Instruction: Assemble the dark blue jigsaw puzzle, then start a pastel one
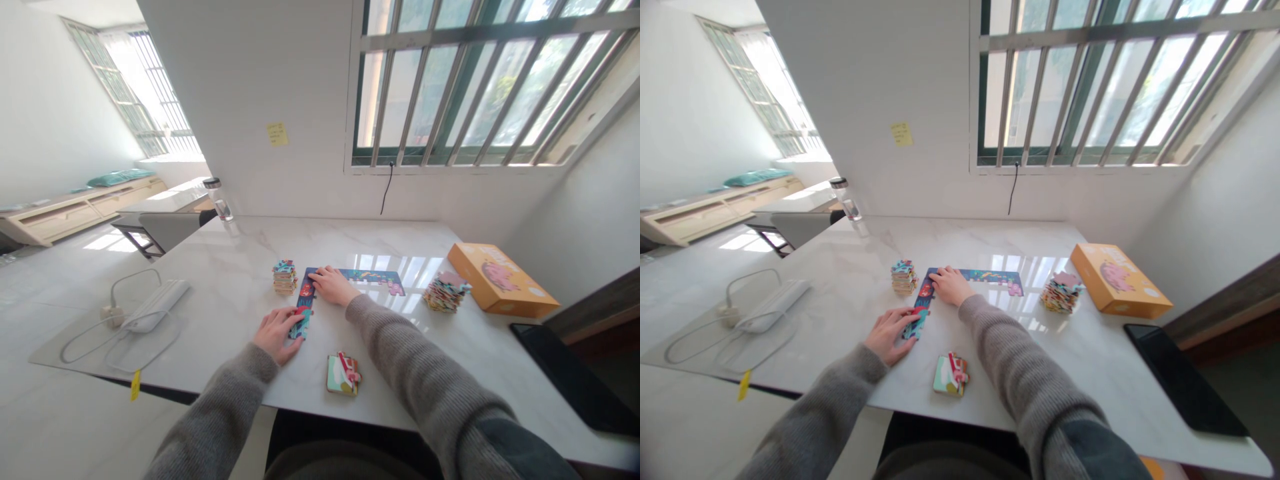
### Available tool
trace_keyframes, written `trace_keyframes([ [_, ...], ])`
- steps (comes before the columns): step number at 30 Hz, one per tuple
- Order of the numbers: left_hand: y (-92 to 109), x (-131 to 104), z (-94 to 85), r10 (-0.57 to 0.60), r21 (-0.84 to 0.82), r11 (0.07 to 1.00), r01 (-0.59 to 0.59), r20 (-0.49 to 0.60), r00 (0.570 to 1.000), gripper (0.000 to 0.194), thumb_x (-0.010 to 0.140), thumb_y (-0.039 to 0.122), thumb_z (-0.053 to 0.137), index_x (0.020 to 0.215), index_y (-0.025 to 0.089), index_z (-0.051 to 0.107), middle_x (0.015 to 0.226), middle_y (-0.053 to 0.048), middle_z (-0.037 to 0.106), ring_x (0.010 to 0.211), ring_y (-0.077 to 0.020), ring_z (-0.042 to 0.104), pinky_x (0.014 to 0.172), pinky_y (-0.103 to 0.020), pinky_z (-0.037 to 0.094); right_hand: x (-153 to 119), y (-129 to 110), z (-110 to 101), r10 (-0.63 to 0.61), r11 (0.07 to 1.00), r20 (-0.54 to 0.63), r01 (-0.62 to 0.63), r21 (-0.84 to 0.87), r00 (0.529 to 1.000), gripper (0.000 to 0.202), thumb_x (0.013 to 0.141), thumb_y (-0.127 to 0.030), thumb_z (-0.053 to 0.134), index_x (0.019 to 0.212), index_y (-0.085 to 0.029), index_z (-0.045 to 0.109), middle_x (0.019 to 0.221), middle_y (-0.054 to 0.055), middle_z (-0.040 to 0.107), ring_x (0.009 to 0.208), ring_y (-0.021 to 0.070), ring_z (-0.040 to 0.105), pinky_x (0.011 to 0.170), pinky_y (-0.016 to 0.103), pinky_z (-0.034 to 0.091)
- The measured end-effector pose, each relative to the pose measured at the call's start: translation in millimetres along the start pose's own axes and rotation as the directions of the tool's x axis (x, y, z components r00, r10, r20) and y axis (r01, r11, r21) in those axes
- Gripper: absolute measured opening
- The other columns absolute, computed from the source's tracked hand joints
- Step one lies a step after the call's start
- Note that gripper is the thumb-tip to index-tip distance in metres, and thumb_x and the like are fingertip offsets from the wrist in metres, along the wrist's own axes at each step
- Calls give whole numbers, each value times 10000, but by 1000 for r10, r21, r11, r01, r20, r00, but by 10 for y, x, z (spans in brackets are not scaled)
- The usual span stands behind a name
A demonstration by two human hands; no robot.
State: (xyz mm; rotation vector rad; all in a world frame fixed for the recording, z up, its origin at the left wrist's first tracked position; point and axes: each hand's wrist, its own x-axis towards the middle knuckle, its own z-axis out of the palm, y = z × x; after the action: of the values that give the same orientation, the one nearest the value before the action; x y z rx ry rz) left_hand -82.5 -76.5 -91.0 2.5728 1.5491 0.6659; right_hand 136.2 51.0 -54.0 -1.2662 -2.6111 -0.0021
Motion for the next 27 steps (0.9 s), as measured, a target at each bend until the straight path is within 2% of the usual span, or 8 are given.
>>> trace_keyframes([
  [9,12,-4,10,-9,10,1000,9,-3,1000,469,810,319,627,1277,279,606,1339,-65,574,1195,-284,518,1023,-454,426,-26,3,-4,-11,1000,4,11,-21,1000,413,1045,-357,375,1402,-240,548,1328,116,573,1183,281,476,987,427,410],
  [14,-6,34,55,34,-14,999,-34,8,999,590,834,351,613,1408,259,513,1447,-98,493,1278,-301,486,1080,-472,418,-55,-17,-1,-38,999,-22,37,-37,999,426,1035,-377,407,1412,-223,534,1333,124,577,1191,289,478,1002,432,403],
  [19,1,266,224,47,0,999,-47,40,998,668,902,422,558,1507,186,403,1566,-145,373,1422,-314,379,1166,-472,365,-40,-24,9,-20,1000,-11,20,-14,1000,430,1024,-367,434,1415,-216,531,1360,130,562,1233,289,458,1042,443,382],
  [23,41,487,372,-17,81,997,10,91,996,694,928,490,527,1500,114,409,1604,-188,317,1480,-331,306,1211,-483,299,-19,11,20,-10,1000,26,10,1,1000,436,1030,-270,375,1441,-224,512,1382,129,547,1232,279,462,1036,424,389],
  [27,64,609,439,-69,134,989,57,87,994,710,938,529,505,1508,118,399,1619,-182,301,1502,-329,270,1225,-496,263,-9,42,38,-19,1000,46,20,-3,999,474,996,-205,390,1458,-213,496,1402,135,532,1225,284,463,1031,428,395],
])
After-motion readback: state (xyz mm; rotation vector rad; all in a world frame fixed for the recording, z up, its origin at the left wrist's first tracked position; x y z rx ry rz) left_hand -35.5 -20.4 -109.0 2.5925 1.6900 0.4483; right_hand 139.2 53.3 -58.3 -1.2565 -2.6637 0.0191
